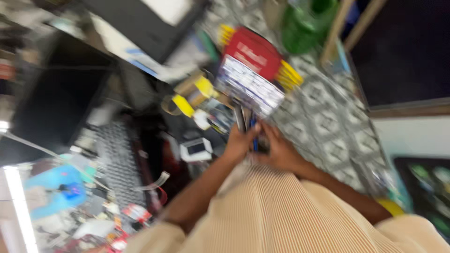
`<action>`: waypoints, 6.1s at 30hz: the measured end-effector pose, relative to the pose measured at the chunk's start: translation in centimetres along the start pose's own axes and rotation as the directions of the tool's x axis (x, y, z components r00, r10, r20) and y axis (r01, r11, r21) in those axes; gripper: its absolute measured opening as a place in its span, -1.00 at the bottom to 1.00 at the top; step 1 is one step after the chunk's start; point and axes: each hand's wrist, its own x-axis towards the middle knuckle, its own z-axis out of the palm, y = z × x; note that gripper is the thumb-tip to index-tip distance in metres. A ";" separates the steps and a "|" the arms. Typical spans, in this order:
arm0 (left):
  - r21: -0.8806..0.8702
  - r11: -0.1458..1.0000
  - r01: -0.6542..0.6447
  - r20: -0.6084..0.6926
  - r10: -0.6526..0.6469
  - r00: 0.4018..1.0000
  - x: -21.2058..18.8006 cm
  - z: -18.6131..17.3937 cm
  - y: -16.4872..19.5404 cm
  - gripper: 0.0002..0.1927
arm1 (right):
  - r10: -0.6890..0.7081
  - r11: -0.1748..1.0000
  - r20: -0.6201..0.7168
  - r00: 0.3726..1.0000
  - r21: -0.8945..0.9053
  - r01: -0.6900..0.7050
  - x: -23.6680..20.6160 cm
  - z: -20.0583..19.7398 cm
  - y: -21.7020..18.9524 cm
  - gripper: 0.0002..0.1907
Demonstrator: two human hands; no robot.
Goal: The person walks to a workbench, picks up a screwdriver and pliers, then uses the screwdriver to remove screws from the back of a laptop. They switch to a metal prying tool to lift the back cover, continuing to pry around the edges.
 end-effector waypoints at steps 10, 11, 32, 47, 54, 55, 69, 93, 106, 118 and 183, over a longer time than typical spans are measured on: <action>0.218 0.964 -0.156 0.467 0.037 0.883 6.4 21.9 -2.4 -0.52 | 0.007 0.896 -0.317 0.948 0.424 0.135 -7.4 -10.9 15.5 -0.09; 0.192 0.977 -0.091 0.459 -0.008 0.889 7.1 22.6 -2.7 -0.54 | 0.101 0.883 -0.301 0.948 0.466 0.053 -6.9 -11.3 16.5 -0.15; -0.369 0.929 0.008 -0.200 -0.088 0.976 36.9 17.5 9.8 -0.83 | -0.075 0.984 0.295 0.952 0.174 0.024 33.4 -34.7 16.0 -0.43; -0.560 0.771 -0.303 -0.580 -0.104 0.808 54.0 3.2 26.9 -0.74 | -0.265 0.937 0.419 0.868 0.326 0.129 67.3 -38.0 -1.4 -0.62; -0.465 0.804 -0.372 -0.655 -0.029 0.755 61.9 -8.2 42.4 -0.79 | -0.456 0.878 0.369 0.810 0.338 0.340 81.0 -38.8 -16.0 -0.44; -0.444 0.801 -0.401 -0.665 0.006 0.747 62.6 -9.7 44.1 -0.81 | -0.457 0.872 0.394 0.798 0.377 0.313 82.6 -38.9 -17.9 -0.42; -0.444 0.614 -0.652 -0.864 -0.100 0.494 75.6 -39.8 51.5 -0.70 | -0.330 0.916 0.653 0.682 0.048 0.398 101.2 -28.4 -38.5 -0.58; -0.243 0.915 -0.321 -0.646 0.094 0.758 102.5 -86.0 99.1 -0.79 | -0.376 0.916 0.401 0.835 0.295 0.271 159.3 -23.9 -72.0 -0.32; -0.197 0.976 0.093 -0.333 -0.156 0.930 126.0 -98.6 114.0 -0.79 | -0.274 0.962 0.425 0.863 0.122 0.246 182.0 -36.6 -86.0 -0.31; 0.529 0.792 -0.303 0.452 0.040 0.891 152.4 -90.8 140.9 -0.79 | -0.113 0.801 -0.445 0.889 0.489 0.347 196.5 -58.2 -85.2 -0.57; 0.537 -0.108 -0.837 0.841 0.148 0.520 171.1 -76.2 149.3 -0.63 | -0.479 0.843 -0.669 0.568 -0.532 0.083 207.9 -94.7 -72.6 -0.83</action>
